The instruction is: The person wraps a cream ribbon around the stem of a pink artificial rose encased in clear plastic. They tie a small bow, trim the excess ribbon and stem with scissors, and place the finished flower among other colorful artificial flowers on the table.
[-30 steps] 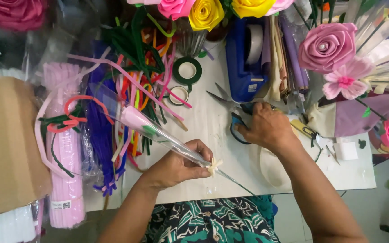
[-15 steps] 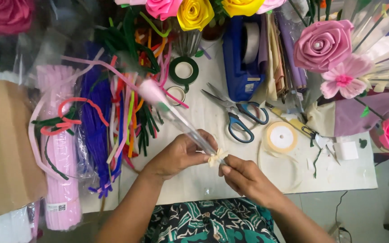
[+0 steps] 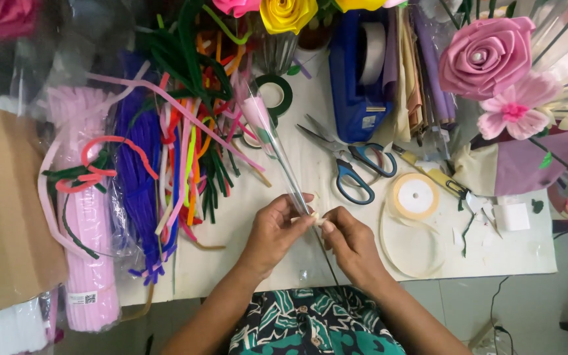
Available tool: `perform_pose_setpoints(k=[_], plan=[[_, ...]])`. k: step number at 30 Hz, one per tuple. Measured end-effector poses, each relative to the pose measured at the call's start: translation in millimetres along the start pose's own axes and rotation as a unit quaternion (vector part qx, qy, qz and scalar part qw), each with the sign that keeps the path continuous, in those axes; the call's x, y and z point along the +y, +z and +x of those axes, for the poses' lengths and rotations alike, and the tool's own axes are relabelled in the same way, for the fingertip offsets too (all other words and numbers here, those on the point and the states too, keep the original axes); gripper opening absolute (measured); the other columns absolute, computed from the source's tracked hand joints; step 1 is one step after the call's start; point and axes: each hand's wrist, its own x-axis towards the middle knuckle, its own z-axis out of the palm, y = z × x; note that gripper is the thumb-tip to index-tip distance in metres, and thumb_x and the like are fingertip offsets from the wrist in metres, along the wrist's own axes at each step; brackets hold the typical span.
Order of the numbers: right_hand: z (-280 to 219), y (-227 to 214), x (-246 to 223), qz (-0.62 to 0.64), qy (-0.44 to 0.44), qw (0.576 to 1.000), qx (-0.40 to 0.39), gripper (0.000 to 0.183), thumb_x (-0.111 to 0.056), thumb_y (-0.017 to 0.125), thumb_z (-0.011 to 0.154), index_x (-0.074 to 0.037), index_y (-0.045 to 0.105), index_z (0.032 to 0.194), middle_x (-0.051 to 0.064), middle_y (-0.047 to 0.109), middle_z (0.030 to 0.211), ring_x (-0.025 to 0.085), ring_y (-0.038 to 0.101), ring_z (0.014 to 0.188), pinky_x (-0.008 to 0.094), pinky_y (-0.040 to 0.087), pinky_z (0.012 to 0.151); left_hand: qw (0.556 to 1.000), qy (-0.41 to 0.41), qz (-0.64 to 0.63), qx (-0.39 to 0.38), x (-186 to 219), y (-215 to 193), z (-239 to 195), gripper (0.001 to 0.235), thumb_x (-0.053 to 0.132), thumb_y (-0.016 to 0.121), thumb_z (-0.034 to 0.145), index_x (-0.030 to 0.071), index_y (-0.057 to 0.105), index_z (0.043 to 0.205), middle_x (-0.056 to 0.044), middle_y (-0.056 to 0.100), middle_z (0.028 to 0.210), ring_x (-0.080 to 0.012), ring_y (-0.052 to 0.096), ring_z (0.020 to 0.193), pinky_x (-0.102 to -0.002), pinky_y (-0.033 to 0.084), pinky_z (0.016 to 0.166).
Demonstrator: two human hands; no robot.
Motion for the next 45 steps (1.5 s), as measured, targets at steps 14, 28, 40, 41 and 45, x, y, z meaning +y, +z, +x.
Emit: perform_pose_setpoints(k=[14, 28, 40, 41, 45], plan=[[5.9, 26.3, 23.8, 0.091, -0.032, 0.995, 0.025, 0.025, -0.013, 0.048, 0.102, -0.002, 0.060, 0.084, 0.008, 0.055, 0.049, 0.018, 0.053, 0.045, 0.030, 0.046, 0.047, 0.997, 0.004, -0.010, 0.071, -7.2, 8.9, -5.7, 0.030, 0.001, 0.077, 0.089, -0.006, 0.070, 0.117, -0.016, 0.075, 0.091, -0.0165, 0.067, 0.087, -0.030, 0.055, 0.080], [7.8, 26.0, 33.4, 0.135, -0.063, 0.988, 0.050, 0.021, -0.012, 0.048, 0.103, 0.000, 0.059, 0.090, 0.011, 0.061, 0.051, 0.019, 0.061, 0.042, 0.031, 0.049, 0.046, 0.999, 0.000, 0.015, 0.034, -0.8, 2.3, -11.6, 0.051, 0.003, 0.081, 0.084, -0.005, 0.065, 0.132, -0.013, 0.074, 0.106, -0.0152, 0.067, 0.096, -0.029, 0.057, 0.083], [17.5, 16.6, 23.1, 0.124, 0.060, 0.989, -0.050, 0.032, -0.023, 0.061, 0.097, 0.009, 0.068, 0.101, 0.021, 0.065, 0.072, 0.028, 0.070, 0.054, 0.036, 0.057, 0.047, 0.998, -0.039, 0.036, 0.027, -0.2, -1.5, -17.9, 0.053, -0.004, 0.076, 0.086, -0.003, 0.064, 0.138, -0.011, 0.073, 0.094, -0.0116, 0.066, 0.082, -0.028, 0.061, 0.077], [17.6, 16.5, 20.0, 0.110, 0.060, 0.991, -0.046, 0.028, -0.019, 0.061, 0.096, 0.009, 0.068, 0.098, 0.020, 0.066, 0.071, 0.027, 0.070, 0.053, 0.035, 0.057, 0.047, 0.998, -0.038, 0.035, 0.029, -3.1, -3.2, -18.1, 0.054, -0.004, 0.077, 0.085, -0.003, 0.064, 0.138, -0.012, 0.073, 0.094, -0.0123, 0.068, 0.081, -0.028, 0.062, 0.077], [13.7, 15.4, 11.3, 0.053, 0.067, 0.995, -0.058, 0.022, -0.014, 0.066, 0.093, 0.007, 0.070, 0.097, 0.020, 0.066, 0.066, 0.027, 0.068, 0.049, 0.038, 0.058, 0.048, 0.998, -0.039, 0.030, 0.034, -15.2, -6.3, -16.4, 0.057, -0.007, 0.075, 0.085, -0.003, 0.061, 0.141, -0.011, 0.072, 0.092, -0.0125, 0.068, 0.076, -0.027, 0.063, 0.072]])
